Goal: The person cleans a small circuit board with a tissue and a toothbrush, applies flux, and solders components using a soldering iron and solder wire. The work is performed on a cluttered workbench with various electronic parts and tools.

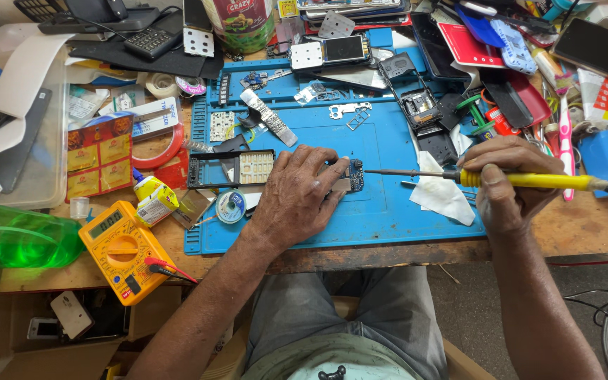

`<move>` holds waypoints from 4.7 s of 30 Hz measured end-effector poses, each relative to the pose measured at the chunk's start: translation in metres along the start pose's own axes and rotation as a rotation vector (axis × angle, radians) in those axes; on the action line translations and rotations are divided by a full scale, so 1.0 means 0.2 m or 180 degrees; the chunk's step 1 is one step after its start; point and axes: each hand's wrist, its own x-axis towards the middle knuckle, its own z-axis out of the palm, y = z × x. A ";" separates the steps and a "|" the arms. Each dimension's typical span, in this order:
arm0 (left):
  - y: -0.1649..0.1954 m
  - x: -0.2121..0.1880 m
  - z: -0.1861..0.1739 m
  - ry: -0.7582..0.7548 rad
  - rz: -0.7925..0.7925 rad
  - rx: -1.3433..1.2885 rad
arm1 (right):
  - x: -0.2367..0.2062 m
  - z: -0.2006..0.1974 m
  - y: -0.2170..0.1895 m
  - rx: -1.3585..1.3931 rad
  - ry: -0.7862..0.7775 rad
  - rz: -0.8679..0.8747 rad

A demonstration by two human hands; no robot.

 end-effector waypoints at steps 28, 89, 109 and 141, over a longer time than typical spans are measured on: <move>0.00 0.00 0.00 0.0032 0.0038 0.0039 | -0.01 -0.01 0.01 -0.0249 -0.0243 -0.0194; 0.00 0.00 0.00 0.0002 0.0002 0.0009 | -0.01 0.00 -0.03 -0.0367 -0.0204 -0.0100; 0.00 0.01 0.01 0.0020 0.0008 0.0008 | -0.02 0.00 -0.05 -0.0375 -0.0149 -0.0061; -0.01 -0.01 0.01 -0.0007 -0.0015 -0.0007 | -0.03 0.01 -0.04 -0.0447 -0.0282 -0.0224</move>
